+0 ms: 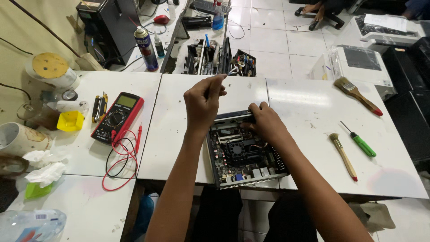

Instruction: The person places a motherboard into a small computer case and aligns it with the mounting points. They then use a screwdriver to secure the motherboard to the case by tightening screws.

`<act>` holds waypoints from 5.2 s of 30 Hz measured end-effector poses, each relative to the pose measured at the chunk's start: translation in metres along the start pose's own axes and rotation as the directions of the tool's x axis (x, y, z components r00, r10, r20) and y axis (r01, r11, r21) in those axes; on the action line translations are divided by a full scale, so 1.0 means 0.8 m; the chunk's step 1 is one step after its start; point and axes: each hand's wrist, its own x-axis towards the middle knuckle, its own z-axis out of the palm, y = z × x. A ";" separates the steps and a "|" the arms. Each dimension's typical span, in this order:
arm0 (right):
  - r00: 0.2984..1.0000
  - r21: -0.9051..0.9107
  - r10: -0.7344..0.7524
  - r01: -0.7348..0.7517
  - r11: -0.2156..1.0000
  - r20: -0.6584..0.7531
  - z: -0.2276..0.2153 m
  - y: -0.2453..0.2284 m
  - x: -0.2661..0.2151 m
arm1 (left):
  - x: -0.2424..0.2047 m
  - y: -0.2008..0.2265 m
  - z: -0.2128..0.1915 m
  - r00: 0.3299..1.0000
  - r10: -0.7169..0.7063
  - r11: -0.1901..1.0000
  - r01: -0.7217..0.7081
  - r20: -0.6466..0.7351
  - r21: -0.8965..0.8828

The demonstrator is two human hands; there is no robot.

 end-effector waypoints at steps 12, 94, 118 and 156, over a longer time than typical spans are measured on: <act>0.999 -0.005 0.027 -0.027 1.000 -0.030 0.005 0.000 -0.004 | -0.008 -0.026 0.049 0.987 -0.138 0.990 0.136 -0.087 -0.031; 0.998 -0.007 0.069 -0.069 0.998 -0.012 -0.015 -0.016 -0.016 | -0.015 -0.036 -0.004 0.991 0.093 0.959 -0.114 0.092 0.261; 0.995 0.006 0.099 -0.099 0.995 0.008 -0.019 -0.021 -0.015 | -0.015 -0.004 0.036 0.993 -0.113 0.993 0.113 -0.027 0.014; 0.994 -0.007 0.110 -0.110 0.994 0.006 -0.028 -0.029 -0.021 | -0.012 -0.024 -0.013 0.979 -0.189 0.976 0.195 0.074 -0.095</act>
